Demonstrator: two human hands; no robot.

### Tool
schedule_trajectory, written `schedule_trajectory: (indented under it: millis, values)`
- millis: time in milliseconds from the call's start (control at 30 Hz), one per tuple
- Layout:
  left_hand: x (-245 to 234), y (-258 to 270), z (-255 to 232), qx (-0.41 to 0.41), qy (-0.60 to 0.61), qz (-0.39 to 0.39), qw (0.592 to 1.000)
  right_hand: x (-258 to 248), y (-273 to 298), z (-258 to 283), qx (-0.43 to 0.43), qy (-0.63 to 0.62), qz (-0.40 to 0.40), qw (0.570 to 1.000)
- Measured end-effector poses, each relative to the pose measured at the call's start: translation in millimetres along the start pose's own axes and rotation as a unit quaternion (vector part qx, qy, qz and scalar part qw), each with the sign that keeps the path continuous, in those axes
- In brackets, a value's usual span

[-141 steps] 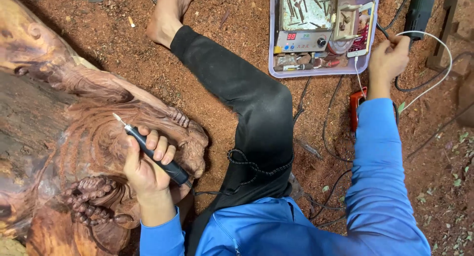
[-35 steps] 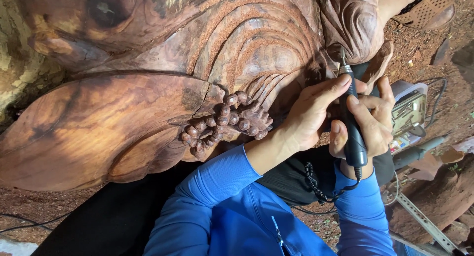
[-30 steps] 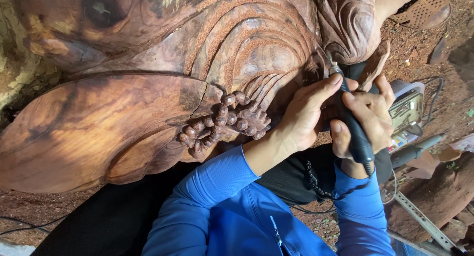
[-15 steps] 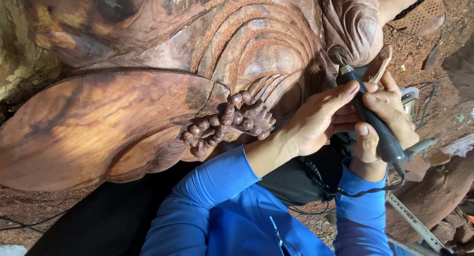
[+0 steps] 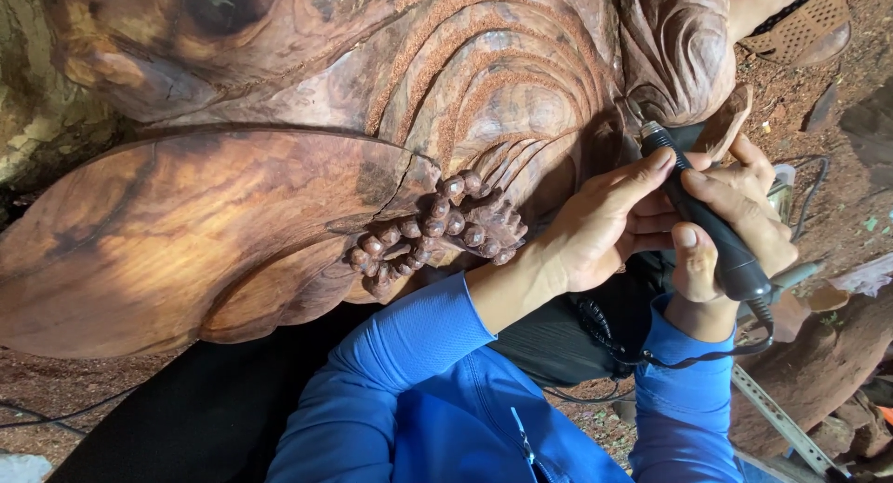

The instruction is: The person is using a handheld rotary tool to carve intricate details into a large wooden sculpture while sitting on the ground.

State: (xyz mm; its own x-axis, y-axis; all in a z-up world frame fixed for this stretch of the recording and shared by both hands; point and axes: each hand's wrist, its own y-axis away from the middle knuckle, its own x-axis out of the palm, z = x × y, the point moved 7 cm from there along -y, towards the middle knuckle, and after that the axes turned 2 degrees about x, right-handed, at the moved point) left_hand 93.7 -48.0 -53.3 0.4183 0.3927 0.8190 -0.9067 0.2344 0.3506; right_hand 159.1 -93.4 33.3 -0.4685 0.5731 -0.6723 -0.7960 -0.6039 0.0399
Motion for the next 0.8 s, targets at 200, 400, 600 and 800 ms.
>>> schedule_trajectory:
  millis: [200,400,600,800]
  values:
    - [-1,0,0,0.000,-0.005,-0.004,1.000,0,0,-1,-0.006,-0.006,-0.007,1.000]
    - [-4,0,3,0.003,-0.006,-0.010,1.000,1,-2,2,0.002,0.000,-0.002,1.000]
    - [-8,-2,5,-0.002,-0.012,-0.024,1.000,0,-3,2,-0.002,0.004,0.001,1.000]
    - [12,11,6,-0.015,-0.082,0.015,0.996,-9,21,17,-0.044,0.017,-0.072,0.996]
